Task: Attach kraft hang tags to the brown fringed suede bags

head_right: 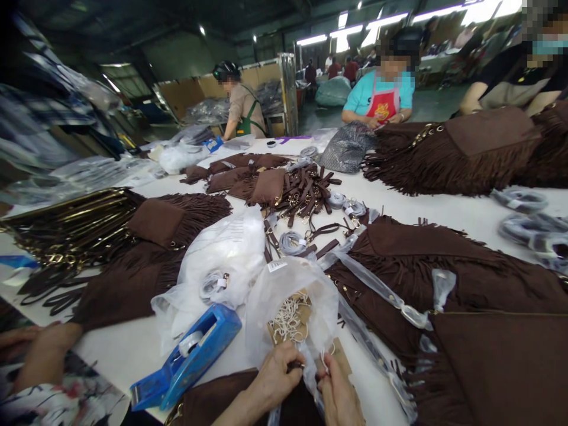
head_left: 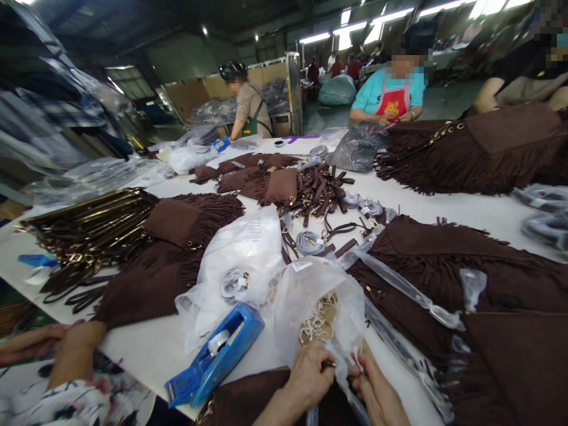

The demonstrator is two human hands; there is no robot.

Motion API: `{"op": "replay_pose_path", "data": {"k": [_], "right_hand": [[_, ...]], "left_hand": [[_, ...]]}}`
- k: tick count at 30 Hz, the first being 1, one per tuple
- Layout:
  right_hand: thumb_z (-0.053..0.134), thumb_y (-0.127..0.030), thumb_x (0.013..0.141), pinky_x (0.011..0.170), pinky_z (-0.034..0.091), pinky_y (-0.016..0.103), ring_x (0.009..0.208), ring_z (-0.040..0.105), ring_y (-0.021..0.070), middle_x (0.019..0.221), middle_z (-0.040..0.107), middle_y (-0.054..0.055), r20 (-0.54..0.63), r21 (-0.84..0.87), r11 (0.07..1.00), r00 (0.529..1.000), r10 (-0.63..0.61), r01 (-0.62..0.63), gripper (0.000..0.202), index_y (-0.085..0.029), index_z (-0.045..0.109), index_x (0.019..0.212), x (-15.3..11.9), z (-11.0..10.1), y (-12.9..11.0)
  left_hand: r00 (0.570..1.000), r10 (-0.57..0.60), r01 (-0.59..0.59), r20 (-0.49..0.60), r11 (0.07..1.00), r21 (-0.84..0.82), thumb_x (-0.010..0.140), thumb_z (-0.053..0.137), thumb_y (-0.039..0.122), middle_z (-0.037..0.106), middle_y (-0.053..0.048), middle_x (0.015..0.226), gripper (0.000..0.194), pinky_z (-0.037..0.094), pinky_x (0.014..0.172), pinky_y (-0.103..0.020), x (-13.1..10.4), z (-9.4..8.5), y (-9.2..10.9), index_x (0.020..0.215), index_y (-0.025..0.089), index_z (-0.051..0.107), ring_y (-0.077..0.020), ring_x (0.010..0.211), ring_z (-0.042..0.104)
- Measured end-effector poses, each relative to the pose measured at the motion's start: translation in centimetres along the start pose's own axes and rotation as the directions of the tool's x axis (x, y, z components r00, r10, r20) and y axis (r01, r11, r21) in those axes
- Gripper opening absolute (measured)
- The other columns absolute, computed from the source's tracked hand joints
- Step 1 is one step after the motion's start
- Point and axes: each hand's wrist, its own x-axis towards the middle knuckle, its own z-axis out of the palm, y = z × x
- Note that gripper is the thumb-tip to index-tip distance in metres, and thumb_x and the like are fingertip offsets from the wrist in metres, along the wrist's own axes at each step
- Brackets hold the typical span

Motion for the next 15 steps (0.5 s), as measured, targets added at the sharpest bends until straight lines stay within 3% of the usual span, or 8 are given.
{"op": "replay_pose_path", "data": {"k": [3,9,15], "right_hand": [[0.039,-0.056,0.078,0.053,0.050,0.026,0.058,0.064,0.0195,0.075,0.070,0.008,0.071,0.023,0.998,0.996,-0.057,0.055,0.049,-0.019,0.064,0.098,-0.9,0.6,0.2],[0.040,-0.047,0.083,0.047,0.046,0.021,0.047,0.059,0.0144,0.058,0.065,-0.001,0.121,-0.102,0.983,0.983,-0.139,0.151,0.033,-0.024,0.063,0.088,-1.1,0.9,-1.0],[0.039,-0.039,0.087,0.070,0.049,0.024,0.075,0.065,0.0173,0.081,0.069,0.003,0.164,-0.226,0.918,0.941,-0.295,0.327,0.028,-0.024,0.063,0.085,-0.9,0.3,-1.1]], "left_hand": [[1.000,0.007,-0.007,0.000,1.000,-0.007,0.067,0.050,0.012,0.057,0.000,0.078,0.024,0.039,0.072,-0.024,0.0,0.1,0.0,0.079,0.019,0.069,-0.0142,0.080,0.054],[1.000,0.018,-0.018,0.007,1.000,0.005,0.066,0.050,0.014,0.058,0.000,0.077,0.024,0.040,0.070,-0.023,0.1,0.0,0.0,0.078,0.021,0.070,-0.0140,0.079,0.054],[1.000,0.018,-0.018,0.024,0.999,0.034,0.066,0.049,0.015,0.059,-0.001,0.079,0.026,0.040,0.069,-0.024,0.2,0.0,0.1,0.080,0.020,0.071,-0.0150,0.078,0.054]]}}
